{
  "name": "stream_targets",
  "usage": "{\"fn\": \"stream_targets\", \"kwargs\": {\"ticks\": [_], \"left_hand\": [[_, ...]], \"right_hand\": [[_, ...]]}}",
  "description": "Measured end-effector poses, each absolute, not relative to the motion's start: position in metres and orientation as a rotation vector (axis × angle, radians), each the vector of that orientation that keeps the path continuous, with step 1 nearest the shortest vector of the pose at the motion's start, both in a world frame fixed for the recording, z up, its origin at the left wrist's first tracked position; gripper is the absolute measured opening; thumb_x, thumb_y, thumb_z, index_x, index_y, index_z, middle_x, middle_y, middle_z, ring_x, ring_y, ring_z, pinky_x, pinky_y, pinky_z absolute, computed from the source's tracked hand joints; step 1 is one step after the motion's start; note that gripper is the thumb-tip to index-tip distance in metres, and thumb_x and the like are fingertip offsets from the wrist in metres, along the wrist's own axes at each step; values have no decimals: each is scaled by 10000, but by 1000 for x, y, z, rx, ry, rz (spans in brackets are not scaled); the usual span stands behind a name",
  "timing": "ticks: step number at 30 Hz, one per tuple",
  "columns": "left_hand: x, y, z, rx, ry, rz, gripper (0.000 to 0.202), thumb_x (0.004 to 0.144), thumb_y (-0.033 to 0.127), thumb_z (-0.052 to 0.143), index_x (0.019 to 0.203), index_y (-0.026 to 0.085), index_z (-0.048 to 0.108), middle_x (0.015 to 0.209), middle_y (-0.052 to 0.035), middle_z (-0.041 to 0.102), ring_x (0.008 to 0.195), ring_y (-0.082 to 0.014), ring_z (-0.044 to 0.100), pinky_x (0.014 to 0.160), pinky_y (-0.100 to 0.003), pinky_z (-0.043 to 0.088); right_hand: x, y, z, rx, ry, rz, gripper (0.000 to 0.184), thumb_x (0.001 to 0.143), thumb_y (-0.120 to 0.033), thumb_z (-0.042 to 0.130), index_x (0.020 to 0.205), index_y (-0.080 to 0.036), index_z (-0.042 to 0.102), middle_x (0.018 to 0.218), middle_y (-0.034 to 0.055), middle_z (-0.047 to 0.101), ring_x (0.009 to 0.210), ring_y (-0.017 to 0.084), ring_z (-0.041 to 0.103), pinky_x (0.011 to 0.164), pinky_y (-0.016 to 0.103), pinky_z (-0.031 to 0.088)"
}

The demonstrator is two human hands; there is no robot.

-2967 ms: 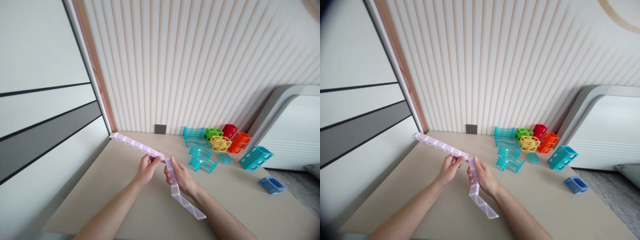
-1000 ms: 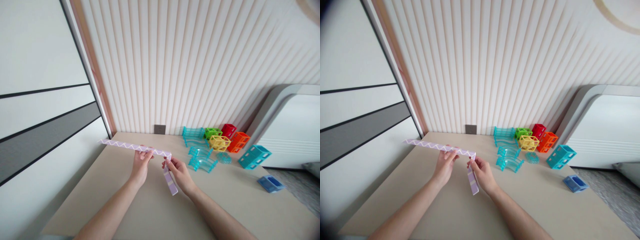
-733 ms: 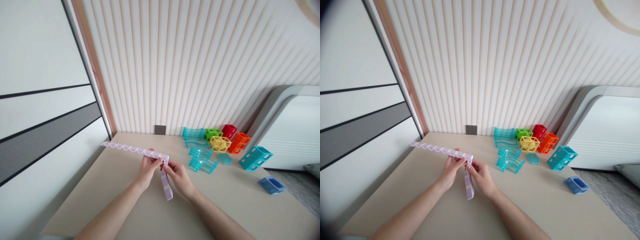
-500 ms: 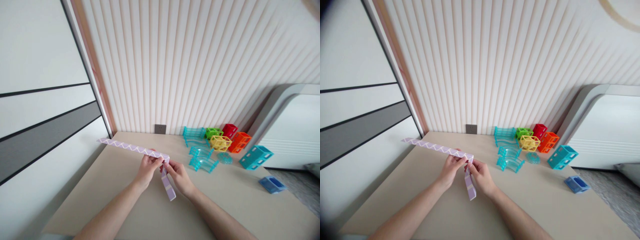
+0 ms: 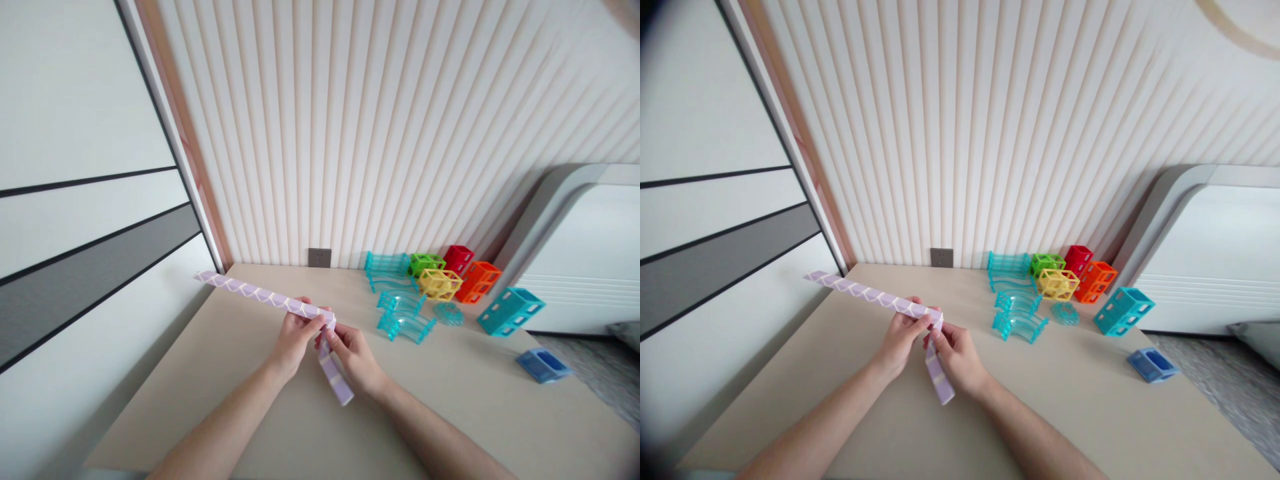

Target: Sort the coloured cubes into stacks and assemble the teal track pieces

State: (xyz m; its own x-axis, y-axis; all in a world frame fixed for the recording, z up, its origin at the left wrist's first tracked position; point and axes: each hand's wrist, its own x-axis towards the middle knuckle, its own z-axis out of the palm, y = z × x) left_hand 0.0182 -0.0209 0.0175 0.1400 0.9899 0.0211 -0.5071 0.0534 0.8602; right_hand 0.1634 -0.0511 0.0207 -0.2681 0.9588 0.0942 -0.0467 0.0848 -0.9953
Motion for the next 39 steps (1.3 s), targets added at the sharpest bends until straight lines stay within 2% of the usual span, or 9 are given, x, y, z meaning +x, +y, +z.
{"fn": "stream_targets", "kwargs": {"ticks": [6, 12, 17, 21, 24, 27, 30, 35, 39], "left_hand": [[8, -19, 21, 929, 633, 1233, 522, 746, 292, 855, 1083, 228, 461, 1001, -65, 769, 635, -129, 642, 608, -275, 538], [-8, -12, 15, 1026, 498, 1041, 521, 797, 275, 821, 1191, 227, 483, 1064, -103, 767, 669, -159, 680, 691, -319, 533], [-14, -14, 22, 1089, 353, 977, 486, 816, 281, 807, 1194, 230, 505, 1039, -96, 779, 941, -233, 720, 852, -366, 513], [-14, -20, 26, 1100, 221, 891, 496, 818, 244, 805, 1223, 228, 519, 1021, -79, 782, 1177, -260, 645, 971, -411, 470], [-12, -23, 27, 1082, 167, 848, 493, 820, 238, 803, 1224, 228, 521, 1030, -75, 775, 1189, -269, 636, 996, -439, 453], [-8, -25, 28, 1042, 190, 902, 507, 797, 287, 822, 1202, 230, 524, 984, -68, 771, 985, -251, 702, 857, -392, 502], [-6, -22, 29, 968, 326, 1053, 501, 756, 362, 849, 1135, 224, 551, 898, -52, 761, 758, -194, 691, 697, -311, 486], [-3, -13, 28, 827, 521, 1364, 507, 721, 385, 868, 1088, 240, 550, 820, -11, 741, 751, -159, 665, 705, -278, 475], [-1, -6, 26, 775, 596, 1528, 501, 757, 365, 841, 1118, 267, 508, 829, 5, 740, 712, -133, 647, 673, -258, 469]], "right_hand": [[173, -51, 20, -732, -1145, 1838, 497, 864, -607, 662, 974, -123, 687, 758, 57, 702, 636, 168, 672, 684, 300, 508], [186, -50, 21, -558, -1120, 2131, 500, 873, -569, 682, 1013, -90, 664, 778, 90, 725, 658, 199, 729, 703, 324, 561], [192, -51, 18, -454, -1127, 2282, 543, 853, -592, 683, 1028, -79, 665, 743, 77, 717, 530, 161, 677, 507, 253, 541], [199, -53, 15, -378, -1124, 2457, 591, 843, -589, 682, 1074, -44, 664, 688, 83, 702, 565, 197, 691, 485, 280, 565], [203, -54, 15, -383, -1171, 2512, 679, 826, -631, 674, 1133, -26, 646, 656, 95, 706, 566, 223, 703, 511, 313, 577], [200, -54, 20, -438, -1196, 2407, 658, 842, -641, 649, 1123, -45, 649, 653, 90, 712, 537, 210, 692, 521, 304, 556], [192, -51, 27, -541, -1192, 2103, 556, 870, -623, 633, 1018, -89, 675, 640, 51, 691, 539, 184, 677, 524, 266, 521], [185, -43, 28, -758, -1075, 1597, 566, 875, -683, 578, 943, -132, 688, 615, 7, 639, 464, 148, 594, 464, 258, 456], [184, -42, 23, -849, -1258, 1288, 503, 919, -633, 554, 916, -147, 685, 721, 44, 680, 549, 147, 611, 582, 281, 468]]}}
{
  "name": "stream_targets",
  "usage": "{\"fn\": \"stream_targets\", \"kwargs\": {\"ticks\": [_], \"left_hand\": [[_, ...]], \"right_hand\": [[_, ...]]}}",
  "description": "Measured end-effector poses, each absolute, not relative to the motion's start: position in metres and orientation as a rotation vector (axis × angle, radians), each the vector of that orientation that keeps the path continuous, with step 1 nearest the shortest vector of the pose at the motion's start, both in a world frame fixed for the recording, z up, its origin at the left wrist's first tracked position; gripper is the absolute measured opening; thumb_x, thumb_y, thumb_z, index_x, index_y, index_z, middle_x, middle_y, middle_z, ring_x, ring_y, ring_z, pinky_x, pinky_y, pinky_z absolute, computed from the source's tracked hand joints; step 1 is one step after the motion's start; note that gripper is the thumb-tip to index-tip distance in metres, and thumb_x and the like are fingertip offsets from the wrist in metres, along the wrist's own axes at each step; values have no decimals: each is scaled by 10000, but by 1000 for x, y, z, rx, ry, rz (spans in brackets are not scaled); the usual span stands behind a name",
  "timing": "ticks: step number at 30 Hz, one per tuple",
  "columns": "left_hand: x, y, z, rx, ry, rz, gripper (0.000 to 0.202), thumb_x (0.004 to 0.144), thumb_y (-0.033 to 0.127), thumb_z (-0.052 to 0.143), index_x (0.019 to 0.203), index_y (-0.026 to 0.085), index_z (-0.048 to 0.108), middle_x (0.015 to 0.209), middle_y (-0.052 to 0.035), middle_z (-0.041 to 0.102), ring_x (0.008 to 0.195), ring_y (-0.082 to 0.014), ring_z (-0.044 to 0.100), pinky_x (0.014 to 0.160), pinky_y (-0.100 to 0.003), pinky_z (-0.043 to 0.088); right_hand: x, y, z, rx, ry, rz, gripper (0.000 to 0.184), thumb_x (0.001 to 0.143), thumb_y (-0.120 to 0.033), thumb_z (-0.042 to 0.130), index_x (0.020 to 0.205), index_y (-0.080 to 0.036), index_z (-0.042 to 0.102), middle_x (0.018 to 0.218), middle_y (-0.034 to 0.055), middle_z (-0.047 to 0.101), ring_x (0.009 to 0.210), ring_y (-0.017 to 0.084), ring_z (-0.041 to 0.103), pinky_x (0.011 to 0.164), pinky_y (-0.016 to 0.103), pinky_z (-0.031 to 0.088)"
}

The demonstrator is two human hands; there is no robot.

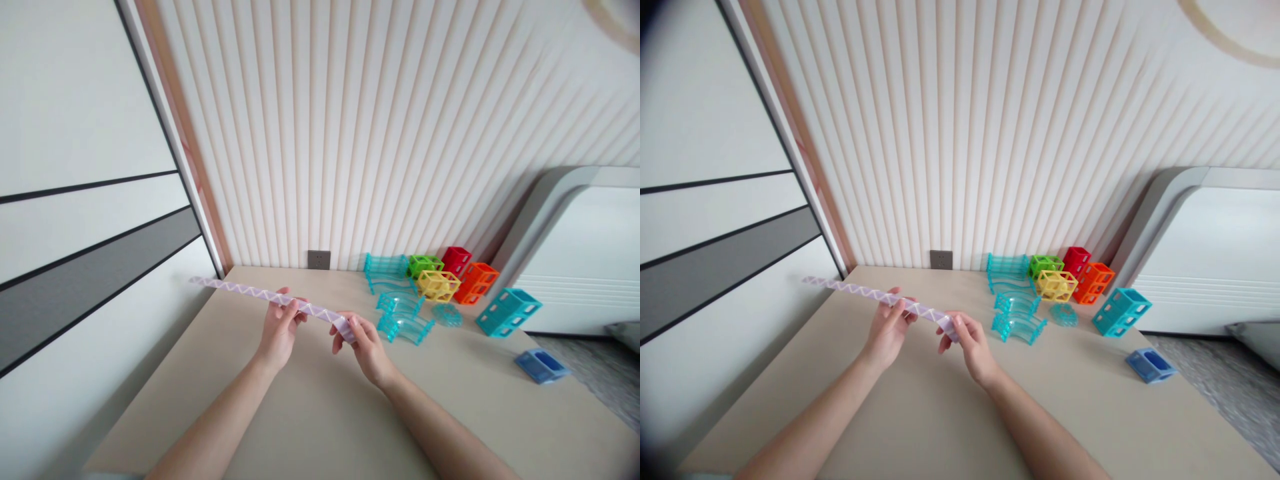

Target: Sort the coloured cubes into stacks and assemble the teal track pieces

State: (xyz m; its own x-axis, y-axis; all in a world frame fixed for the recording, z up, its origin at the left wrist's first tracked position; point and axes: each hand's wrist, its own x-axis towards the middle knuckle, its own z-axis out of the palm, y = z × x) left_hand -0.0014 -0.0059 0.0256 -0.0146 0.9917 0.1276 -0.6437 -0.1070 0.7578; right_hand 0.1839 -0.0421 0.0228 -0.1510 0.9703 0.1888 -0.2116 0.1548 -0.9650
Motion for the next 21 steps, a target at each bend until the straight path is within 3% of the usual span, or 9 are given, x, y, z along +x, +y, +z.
{"fn": "stream_targets", "kwargs": {"ticks": [5, 11, 21], "left_hand": [[0, -5, 26, 684, 615, 1547, 542, 726, 373, 863, 1127, 252, 518, 827, 16, 731, 726, -121, 664, 686, -244, 490], [6, -12, 22, 782, 542, 1345, 593, 723, 309, 875, 1152, 246, 471, 982, -41, 767, 834, -149, 703, 829, -311, 525], [7, -12, 18, 852, 593, 1350, 519, 701, 340, 882, 1022, 249, 485, 851, 19, 728, 720, -138, 674, 735, -289, 518]], "right_hand": [[180, -46, 17, -957, -1458, 1191, 491, 906, -622, 587, 972, -142, 664, 663, -6, 591, 537, 112, 526, 549, 244, 409], [177, -47, 14, -959, -1533, 1233, 548, 917, -671, 523, 998, -140, 628, 586, -55, 495, 477, 89, 430, 491, 225, 356], [181, -45, 15, -940, -1622, 1251, 513, 943, -654, 481, 977, -157, 604, 606, -76, 326, 529, 87, 277, 491, 228, 220]]}}
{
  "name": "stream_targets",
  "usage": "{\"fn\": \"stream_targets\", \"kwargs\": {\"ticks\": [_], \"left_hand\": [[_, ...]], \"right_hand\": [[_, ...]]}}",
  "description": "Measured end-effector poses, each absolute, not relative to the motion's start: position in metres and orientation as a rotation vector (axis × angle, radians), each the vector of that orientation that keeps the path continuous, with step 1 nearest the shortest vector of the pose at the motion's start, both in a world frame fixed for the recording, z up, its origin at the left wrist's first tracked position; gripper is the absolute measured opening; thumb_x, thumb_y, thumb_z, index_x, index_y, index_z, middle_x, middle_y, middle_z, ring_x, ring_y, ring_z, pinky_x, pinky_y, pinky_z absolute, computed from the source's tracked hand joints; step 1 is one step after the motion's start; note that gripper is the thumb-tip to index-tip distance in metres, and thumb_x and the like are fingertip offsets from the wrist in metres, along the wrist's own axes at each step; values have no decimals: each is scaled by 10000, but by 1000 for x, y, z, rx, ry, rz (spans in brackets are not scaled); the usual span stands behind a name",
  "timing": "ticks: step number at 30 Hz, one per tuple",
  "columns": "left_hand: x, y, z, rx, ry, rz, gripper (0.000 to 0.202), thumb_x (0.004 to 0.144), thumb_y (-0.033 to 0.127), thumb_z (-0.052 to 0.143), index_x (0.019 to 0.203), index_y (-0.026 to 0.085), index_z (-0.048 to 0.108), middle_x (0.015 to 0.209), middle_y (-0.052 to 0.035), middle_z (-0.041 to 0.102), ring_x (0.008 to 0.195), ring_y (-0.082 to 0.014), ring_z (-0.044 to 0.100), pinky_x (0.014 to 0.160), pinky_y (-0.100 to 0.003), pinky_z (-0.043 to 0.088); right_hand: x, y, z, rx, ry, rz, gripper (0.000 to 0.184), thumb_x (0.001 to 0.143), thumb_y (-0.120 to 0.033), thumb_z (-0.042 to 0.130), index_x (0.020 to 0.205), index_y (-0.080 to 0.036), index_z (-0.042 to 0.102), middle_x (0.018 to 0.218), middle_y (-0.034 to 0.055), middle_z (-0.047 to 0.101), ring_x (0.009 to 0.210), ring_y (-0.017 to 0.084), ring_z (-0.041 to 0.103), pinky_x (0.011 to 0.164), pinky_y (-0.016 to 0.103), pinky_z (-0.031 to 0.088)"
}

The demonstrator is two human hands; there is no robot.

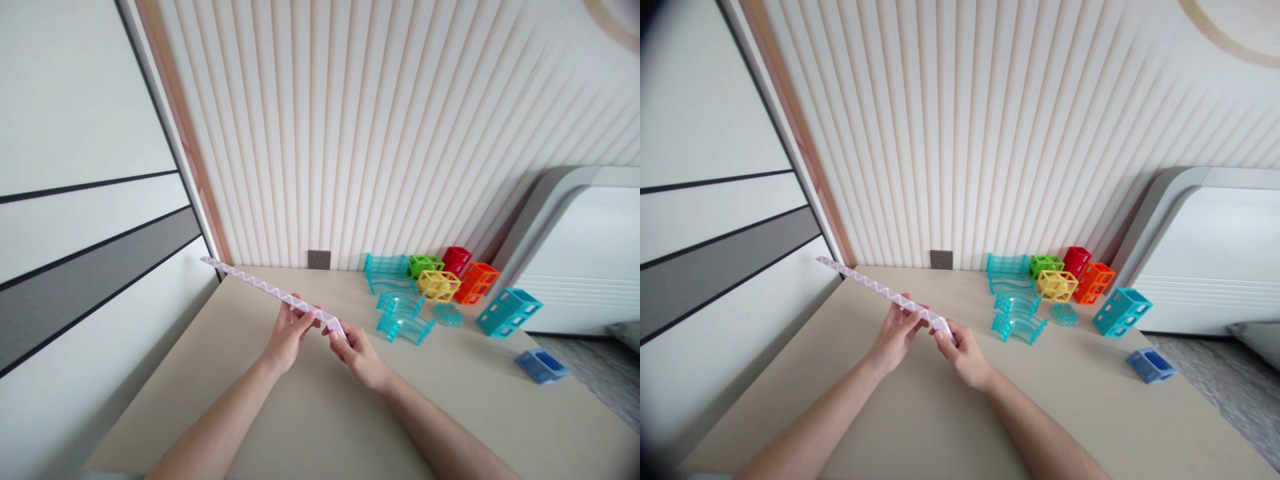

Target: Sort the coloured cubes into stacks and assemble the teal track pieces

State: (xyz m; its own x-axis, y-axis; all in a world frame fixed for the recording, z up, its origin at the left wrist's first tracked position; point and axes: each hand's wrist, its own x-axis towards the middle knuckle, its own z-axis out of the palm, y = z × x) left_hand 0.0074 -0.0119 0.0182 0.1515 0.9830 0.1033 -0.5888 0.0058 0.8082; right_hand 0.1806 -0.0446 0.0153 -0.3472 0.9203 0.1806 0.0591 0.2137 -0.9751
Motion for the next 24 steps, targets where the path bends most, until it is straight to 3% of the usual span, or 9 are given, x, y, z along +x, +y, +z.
{"fn": "stream_targets", "kwargs": {"ticks": [7, 12, 15, 17, 19, 24], "left_hand": [[3, -5, 12, 1071, 817, 1441, 400, 715, 378, 859, 887, 206, 542, 733, 54, 603, 675, -110, 581, 646, -232, 480], [3, -5, 10, 1127, 886, 1434, 385, 736, 400, 837, 878, 197, 542, 694, 54, 583, 613, -101, 537, 583, -223, 447], [4, -4, 9, 1116, 896, 1426, 390, 724, 406, 844, 859, 193, 547, 691, 47, 594, 603, -103, 540, 582, -225, 442], [4, -4, 8, 1111, 898, 1421, 399, 718, 413, 847, 858, 194, 544, 687, 46, 599, 591, -104, 539, 572, -223, 435], [5, -5, 7, 1129, 898, 1399, 407, 711, 419, 850, 865, 193, 549, 696, 40, 611, 598, -111, 554, 570, -225, 435], [10, -13, 5, 1200, 840, 1273, 446, 717, 454, 838, 980, 195, 588, 785, 0, 654, 679, -152, 616, 585, -244, 471]], "right_hand": [[184, -40, 14, -1190, -1821, 984, 457, 945, -573, 513, 771, -158, 594, 636, -44, 380, 592, 108, 337, 530, 240, 238], [185, -41, 11, -1330, -1925, 774, 395, 969, -506, 496, 786, -179, 624, 585, -42, 461, 528, 111, 385, 524, 242, 249], [185, -44, 12, -1398, -1958, 614, 294, 977, -431, 501, 898, -199, 664, 653, -6, 588, 561, 145, 504, 559, 248, 317], [184, -46, 13, -1387, -1988, 464, 243, 979, -366, 507, 1094, -213, 657, 854, 45, 686, 690, 181, 607, 639, 258, 390], [184, -47, 15, -1346, -2037, 326, 307, 977, -341, 524, 1251, -225, 598, 1036, 85, 699, 842, 214, 652, 744, 281, 438], [184, -47, 17, -1339, -2091, 191, 247, 1024, -342, 477, 1178, -215, 624, 977, 93, 713, 852, 221, 662, 788, 303, 441]]}}
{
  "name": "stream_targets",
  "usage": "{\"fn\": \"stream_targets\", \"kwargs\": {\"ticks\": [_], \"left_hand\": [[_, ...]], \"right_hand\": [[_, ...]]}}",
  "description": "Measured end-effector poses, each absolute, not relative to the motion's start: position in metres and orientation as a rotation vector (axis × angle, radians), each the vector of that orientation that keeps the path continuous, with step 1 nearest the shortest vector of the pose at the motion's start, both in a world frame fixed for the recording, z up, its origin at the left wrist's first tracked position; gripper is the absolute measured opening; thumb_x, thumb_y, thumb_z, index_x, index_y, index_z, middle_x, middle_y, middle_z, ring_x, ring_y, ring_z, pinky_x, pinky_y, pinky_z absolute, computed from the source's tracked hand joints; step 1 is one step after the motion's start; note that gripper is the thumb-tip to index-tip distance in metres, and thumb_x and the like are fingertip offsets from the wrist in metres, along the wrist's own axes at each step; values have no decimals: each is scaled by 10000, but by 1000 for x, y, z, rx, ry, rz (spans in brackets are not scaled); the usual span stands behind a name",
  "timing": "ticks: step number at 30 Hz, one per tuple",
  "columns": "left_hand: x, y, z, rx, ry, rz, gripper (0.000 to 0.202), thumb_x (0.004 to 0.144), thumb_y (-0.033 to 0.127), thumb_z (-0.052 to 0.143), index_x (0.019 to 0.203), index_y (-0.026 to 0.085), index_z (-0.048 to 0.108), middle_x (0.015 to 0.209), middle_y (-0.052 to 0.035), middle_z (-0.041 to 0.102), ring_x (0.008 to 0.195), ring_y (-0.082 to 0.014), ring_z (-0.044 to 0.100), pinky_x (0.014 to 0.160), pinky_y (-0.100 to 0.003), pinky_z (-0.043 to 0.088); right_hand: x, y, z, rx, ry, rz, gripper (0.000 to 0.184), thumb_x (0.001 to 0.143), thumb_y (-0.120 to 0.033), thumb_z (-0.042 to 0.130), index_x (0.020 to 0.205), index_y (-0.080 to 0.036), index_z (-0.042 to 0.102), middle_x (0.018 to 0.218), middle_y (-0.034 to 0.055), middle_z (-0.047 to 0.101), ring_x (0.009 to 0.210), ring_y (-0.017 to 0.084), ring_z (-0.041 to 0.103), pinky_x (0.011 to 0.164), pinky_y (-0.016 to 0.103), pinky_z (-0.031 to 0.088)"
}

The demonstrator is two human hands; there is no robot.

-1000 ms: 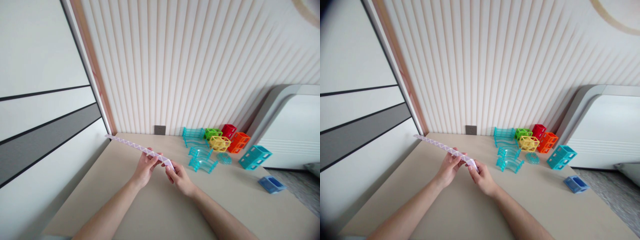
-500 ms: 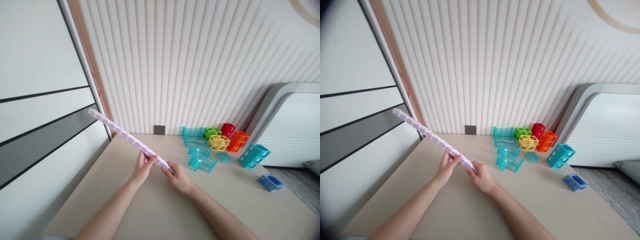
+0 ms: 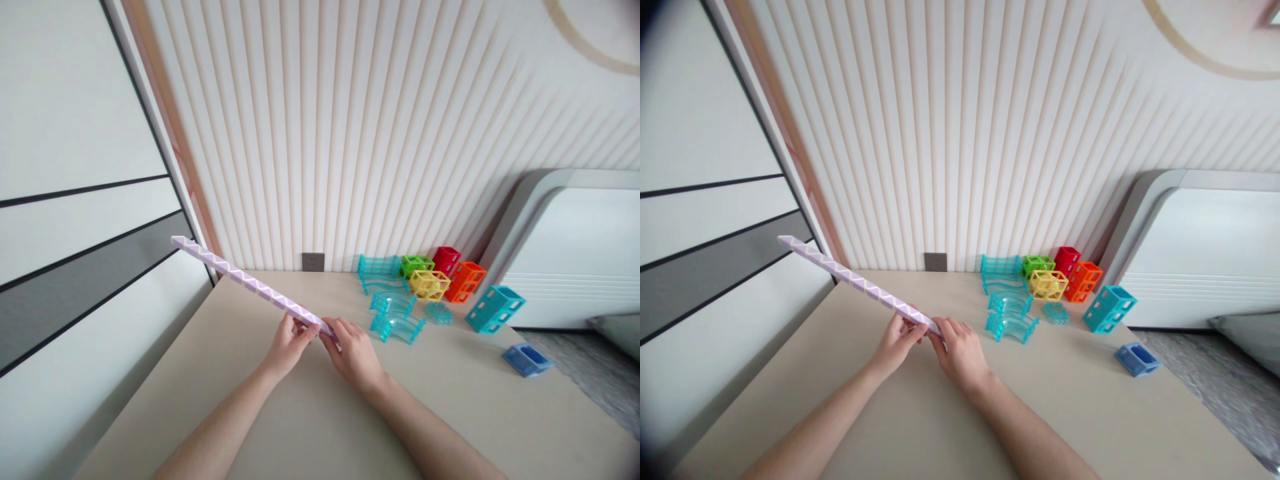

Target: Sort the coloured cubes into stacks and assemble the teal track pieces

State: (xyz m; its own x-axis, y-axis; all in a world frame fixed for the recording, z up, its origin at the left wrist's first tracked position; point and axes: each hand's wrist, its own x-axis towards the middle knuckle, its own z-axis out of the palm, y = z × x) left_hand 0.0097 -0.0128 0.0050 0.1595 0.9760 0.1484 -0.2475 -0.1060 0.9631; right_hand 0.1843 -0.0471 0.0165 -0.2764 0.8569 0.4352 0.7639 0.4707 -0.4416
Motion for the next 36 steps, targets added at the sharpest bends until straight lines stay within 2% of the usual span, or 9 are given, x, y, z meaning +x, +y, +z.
{"fn": "stream_targets", "kwargs": {"ticks": [6, 10, 13, 18, 22, 25, 30, 33, 36], "left_hand": [[10, -13, 12, 1143, 838, 1402, 486, 816, 543, 722, 1167, 224, 620, 972, -70, 683, 809, -207, 638, 619, -293, 526], [-6, -2, 22, 817, 734, 1690, 495, 831, 521, 720, 1243, 288, 575, 1066, -33, 662, 808, -149, 620, 671, -263, 530], [-20, 6, 28, 587, 660, 1850, 465, 768, 382, 821, 1166, 297, 597, 1024, 15, 664, 815, -96, 611, 712, -200, 512], [-24, -2, 29, 525, 700, 1758, 557, 699, 183, 876, 1158, 285, 576, 981, 28, 691, 813, -85, 646, 790, -205, 533], [-17, -27, 27, 639, 754, 1608, 778, 706, 169, 873, 1340, 385, 479, 1003, 23, 705, 847, -120, 698, 841, -265, 574], [-14, -47, 25, 668, 806, 1547, 836, 711, 233, 876, 1389, 442, 433, 1072, 19, 708, 939, -151, 718, 878, -288, 583], [-12, -70, 10, 946, 959, 1253, 580, 667, 390, 885, 1174, 252, 640, 1123, -37, 709, 1072, -204, 681, 910, -261, 552], [-7, -78, -4, 1376, 1049, 886, 484, 717, 450, 821, 1100, 187, 683, 1033, -54, 729, 942, -222, 689, 804, -273, 554], [6, -81, -12, 1800, 1010, 638, 330, 767, 374, 748, 1040, 192, 711, 928, -46, 739, 840, -236, 682, 758, -309, 534]], "right_hand": [[192, -42, 19, -1400, -2053, 162, 233, 1022, -269, 455, 1183, -207, 612, 1009, 99, 716, 865, 226, 664, 795, 309, 441], [214, -49, 35, -1372, -2099, 182, 269, 1017, -288, 465, 1239, -212, 598, 1034, 100, 717, 888, 231, 667, 807, 318, 453], [242, -71, 42, -1385, -2095, 239, 289, 1016, -292, 466, 1272, -226, 584, 1065, 92, 718, 912, 225, 676, 810, 311, 464], [291, -128, 36, -1480, -2140, 326, 398, 909, -346, 658, 1286, -255, 569, 1037, 44, 722, 760, 172, 668, 737, 271, 478], [330, -168, 32, -1647, -2054, 274, 226, 953, -300, 592, 1175, -256, 599, 952, 20, 722, 729, 153, 658, 688, 249, 473], [359, -189, 36, -1641, -2101, 155, 188, 981, -317, 550, 1138, -236, 616, 995, 61, 705, 848, 189, 666, 766, 288, 496], [408, -208, 40, -1648, -2095, -111, 231, 1004, -310, 507, 1169, -225, 644, 1072, 109, 696, 981, 237, 656, 898, 384, 505], [440, -215, 35, -1704, -2055, -214, 277, 1007, -313, 491, 1215, -232, 655, 1102, 120, 702, 1022, 253, 657, 937, 421, 508], [469, -219, 26, -1770, -2063, -218, 300, 1004, -309, 494, 1248, -245, 656, 1133, 115, 710, 1067, 263, 650, 986, 454, 488]]}}
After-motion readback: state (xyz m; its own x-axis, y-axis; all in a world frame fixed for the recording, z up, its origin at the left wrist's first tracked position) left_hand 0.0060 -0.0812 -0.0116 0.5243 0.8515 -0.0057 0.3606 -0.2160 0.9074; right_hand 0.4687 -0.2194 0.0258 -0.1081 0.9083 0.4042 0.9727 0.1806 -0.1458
